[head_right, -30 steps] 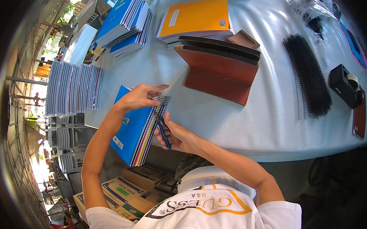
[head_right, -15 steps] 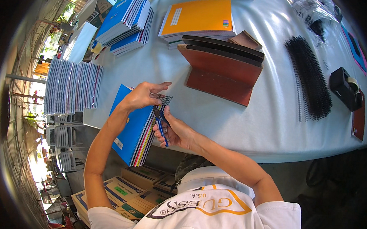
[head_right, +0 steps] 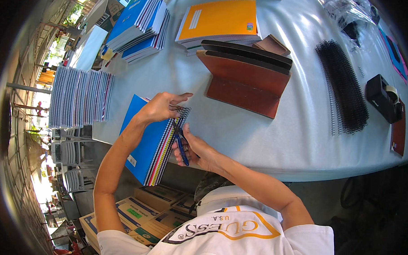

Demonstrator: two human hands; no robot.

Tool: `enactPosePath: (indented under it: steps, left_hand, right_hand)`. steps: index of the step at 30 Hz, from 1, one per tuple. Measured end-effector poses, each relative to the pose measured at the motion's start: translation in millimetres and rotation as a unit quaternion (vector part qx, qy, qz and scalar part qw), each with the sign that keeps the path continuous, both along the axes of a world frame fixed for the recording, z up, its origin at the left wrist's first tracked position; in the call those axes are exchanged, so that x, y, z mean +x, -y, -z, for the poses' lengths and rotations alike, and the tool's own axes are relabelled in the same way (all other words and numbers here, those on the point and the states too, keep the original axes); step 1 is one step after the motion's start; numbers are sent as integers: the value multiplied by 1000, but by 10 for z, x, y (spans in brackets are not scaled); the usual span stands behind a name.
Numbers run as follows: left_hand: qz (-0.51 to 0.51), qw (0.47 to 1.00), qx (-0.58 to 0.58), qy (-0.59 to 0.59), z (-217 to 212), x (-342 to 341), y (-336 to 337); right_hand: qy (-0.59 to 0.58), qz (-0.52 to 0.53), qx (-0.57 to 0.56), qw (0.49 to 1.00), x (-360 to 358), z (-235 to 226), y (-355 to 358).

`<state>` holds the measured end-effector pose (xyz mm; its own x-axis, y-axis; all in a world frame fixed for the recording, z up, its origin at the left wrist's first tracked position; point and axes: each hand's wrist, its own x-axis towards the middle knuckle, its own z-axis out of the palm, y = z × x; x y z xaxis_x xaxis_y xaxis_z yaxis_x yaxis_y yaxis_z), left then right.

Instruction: The person inserts a spiral coil through the pre-punched holes of a notebook, twists it through the length of the spine by hand, and trims the excess wire with shears.

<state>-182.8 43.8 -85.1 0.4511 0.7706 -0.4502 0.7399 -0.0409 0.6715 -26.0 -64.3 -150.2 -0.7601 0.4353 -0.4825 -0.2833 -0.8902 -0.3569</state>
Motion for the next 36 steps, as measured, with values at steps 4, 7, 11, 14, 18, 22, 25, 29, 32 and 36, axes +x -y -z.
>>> enactPosePath:
  steps: [4, 7, 11, 14, 18, 22, 25, 29, 32, 36]
  left_hand:
    - [-10, 1000, -9, -2, -7, 13, -8]
    - [-8, 1000, -3, -19, 23, -3, -21]
    - [-8, 1000, 6, -29, 59, 10, -25]
    - [0, 999, 30, -10, 166, -53, -21]
    - [-21, 1000, -4, 1, 104, -7, -29]
    - [-27, 999, -20, -1, 55, 21, -22]
    - [-35, 999, -25, 5, 55, 14, -9]
    - [-46, 998, -37, 11, 25, 63, 3]
    - [-39, 999, -24, 18, 37, 57, 13]
    - [-26, 999, -7, 26, 44, 58, 20]
  right_hand:
    - [-19, -7, 3, 1000, 7, 4, -75]
    - [-59, -26, -16, 998, -4, 120, -134]
    - [-53, -46, -10, 997, 34, 171, -136]
    - [-13, -38, -4, 999, 36, 103, -37]
    - [-13, -29, -6, 999, 70, 152, -35]
    - [0, -30, -1, 1000, 85, 123, -52]
    - [11, -23, -10, 1000, 132, 102, -37]
    - [-12, -28, -9, 999, 151, 147, -99]
    - [-15, -39, -4, 999, 172, 105, -120]
    - [-2, -31, -16, 999, 162, 112, -117]
